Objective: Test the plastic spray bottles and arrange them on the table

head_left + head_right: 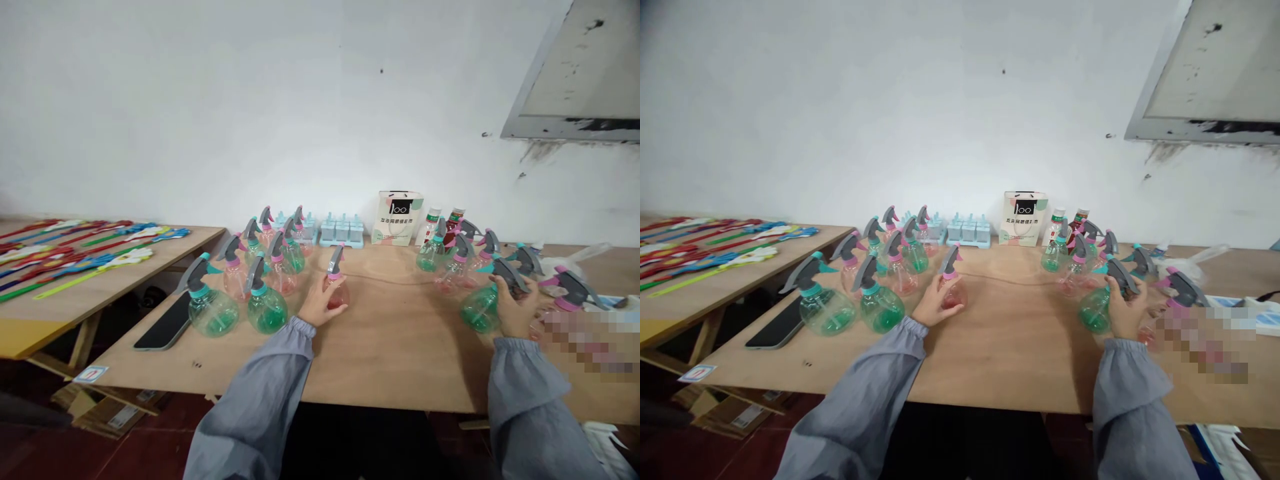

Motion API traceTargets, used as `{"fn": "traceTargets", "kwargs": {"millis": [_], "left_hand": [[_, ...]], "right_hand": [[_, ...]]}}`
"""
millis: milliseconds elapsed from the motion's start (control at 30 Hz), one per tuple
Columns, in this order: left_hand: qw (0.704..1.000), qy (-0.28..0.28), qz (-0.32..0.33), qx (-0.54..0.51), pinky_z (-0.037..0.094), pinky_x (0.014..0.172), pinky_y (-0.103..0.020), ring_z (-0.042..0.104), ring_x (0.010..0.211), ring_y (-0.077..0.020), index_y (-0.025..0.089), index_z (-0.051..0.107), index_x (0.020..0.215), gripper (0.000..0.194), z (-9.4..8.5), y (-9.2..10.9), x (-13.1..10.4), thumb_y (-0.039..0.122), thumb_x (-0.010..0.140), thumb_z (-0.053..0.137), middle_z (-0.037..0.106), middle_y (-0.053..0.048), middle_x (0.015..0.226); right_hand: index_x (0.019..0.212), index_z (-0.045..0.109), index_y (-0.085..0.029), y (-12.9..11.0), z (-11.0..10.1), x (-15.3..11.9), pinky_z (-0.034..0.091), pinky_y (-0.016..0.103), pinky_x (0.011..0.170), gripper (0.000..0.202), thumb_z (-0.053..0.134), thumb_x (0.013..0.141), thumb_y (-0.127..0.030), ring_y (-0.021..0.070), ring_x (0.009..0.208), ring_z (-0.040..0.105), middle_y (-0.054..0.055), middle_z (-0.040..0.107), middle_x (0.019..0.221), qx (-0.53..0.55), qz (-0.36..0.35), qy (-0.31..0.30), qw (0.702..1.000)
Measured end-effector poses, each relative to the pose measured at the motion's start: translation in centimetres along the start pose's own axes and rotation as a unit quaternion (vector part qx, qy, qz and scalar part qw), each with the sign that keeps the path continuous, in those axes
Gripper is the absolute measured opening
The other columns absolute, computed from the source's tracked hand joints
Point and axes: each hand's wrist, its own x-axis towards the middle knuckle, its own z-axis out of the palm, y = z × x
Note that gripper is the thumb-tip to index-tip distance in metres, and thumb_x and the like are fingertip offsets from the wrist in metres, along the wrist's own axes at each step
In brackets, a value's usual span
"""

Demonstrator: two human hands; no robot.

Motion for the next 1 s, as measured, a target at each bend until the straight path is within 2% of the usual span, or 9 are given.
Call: {"fn": "traceTargets", "kwargs": {"millis": [200,333,533,600,667,733,800,900,1000], "left_hand": [[1.000,-0.008,-0.010,-0.003,0.041,0.107,-0.050,0.043,0.132,-0.0349,0.027,0.042,0.143,0.072,0.1,0.0,-0.1,0.042,0.079,0.070,0.034,-0.015,0.140],[1.000,-0.010,-0.010,0.004,0.037,0.109,-0.053,0.039,0.135,-0.0358,0.030,0.042,0.144,0.073,0.2,-0.3,-0.1,0.044,0.078,0.070,0.034,-0.014,0.140],[1.000,-0.020,0.003,-0.014,0.039,0.109,-0.051,0.041,0.134,-0.0340,0.032,0.041,0.145,0.070,0.2,0.4,-0.2,0.049,0.082,0.065,0.031,-0.013,0.145],[0.999,-0.031,0.019,-0.018,0.039,0.110,-0.051,0.040,0.135,-0.0328,0.033,0.042,0.144,0.059,0.3,1.4,-0.2,0.046,0.089,0.057,0.028,-0.013,0.148],[0.998,-0.046,0.037,-0.017,0.038,0.110,-0.051,0.038,0.137,-0.0321,0.034,0.044,0.143,0.050,0.6,2.6,-0.2,0.042,0.094,0.049,0.027,-0.011,0.150],[0.996,-0.060,0.062,-0.014,0.037,0.111,-0.052,0.034,0.140,-0.0327,0.036,0.045,0.142,0.048,0.9,3.6,-0.2,0.040,0.094,0.047,0.025,-0.010,0.153],[0.993,-0.068,0.096,-0.013,0.036,0.111,-0.053,0.026,0.144,-0.0339,0.034,0.047,0.141,0.047,1.2,4.3,-0.2,0.039,0.094,0.049,0.023,-0.010,0.156],[0.989,-0.074,0.129,-0.010,0.038,0.110,-0.052,0.022,0.146,-0.0338,0.031,0.057,0.132,0.039,1.6,4.6,-0.2,0.038,0.094,0.050,0.018,-0.011,0.159],[0.989,-0.084,0.124,0.007,0.041,0.106,-0.052,0.028,0.144,-0.0333,0.030,0.062,0.126,0.035,1.7,4.5,-0.3,0.035,0.095,0.047,0.019,-0.012,0.159]], "right_hand": [[0.103,0.056,-0.022,0.8,0.8,0.3,0.046,0.051,0.093,0.050,0.074,0.066,-0.051,0.0264,0.095,0.066,0.009,0.065,0.099,-0.022,-0.030,-0.039,0.999],[0.119,0.050,-0.026,0.4,0.4,0.0,0.044,0.057,0.097,0.055,0.069,0.073,-0.050,0.0306,0.109,0.063,0.010,0.059,0.117,-0.028,-0.114,-0.046,0.992],[0.127,0.048,-0.033,-4.1,0.8,-4.1,0.043,0.057,0.100,0.045,0.053,0.085,-0.050,0.0317,0.119,0.055,0.008,0.054,0.121,-0.003,-0.320,0.073,0.945],[0.115,0.055,-0.031,-6.6,2.3,-7.1,0.043,0.057,0.100,0.033,0.054,0.085,-0.044,0.0304,0.112,0.058,0.006,0.059,0.113,0.017,-0.315,-0.020,0.949],[0.111,0.057,-0.028,-8.8,4.5,-10.5,0.042,0.054,0.102,0.026,0.056,0.086,-0.036,0.0286,0.112,0.059,0.007,0.062,0.113,-0.002,-0.258,-0.222,0.940],[0.123,0.052,-0.026,-10.5,7.2,-14.0,0.040,0.052,0.107,0.039,0.058,0.086,-0.036,0.0279,0.119,0.055,0.010,0.059,0.123,0.005,-0.174,-0.380,0.908],[0.137,0.041,-0.025,-11.3,9.8,-16.9,0.037,0.051,0.111,0.062,0.064,0.082,-0.041,0.0288,0.130,0.047,0.013,0.050,0.139,0.033,-0.094,-0.474,0.875],[0.146,0.028,-0.025,-11.6,13.0,-19.4,0.032,0.050,0.115,0.086,0.072,0.075,-0.043,0.0278,0.137,0.040,0.014,0.042,0.146,0.079,-0.018,-0.483,0.872],[0.146,0.028,-0.028,-11.7,14.7,-19.6,0.035,0.045,0.114,0.080,0.068,0.078,-0.044,0.0234,0.132,0.045,0.011,0.044,0.144,0.122,0.033,-0.448,0.885]]}}
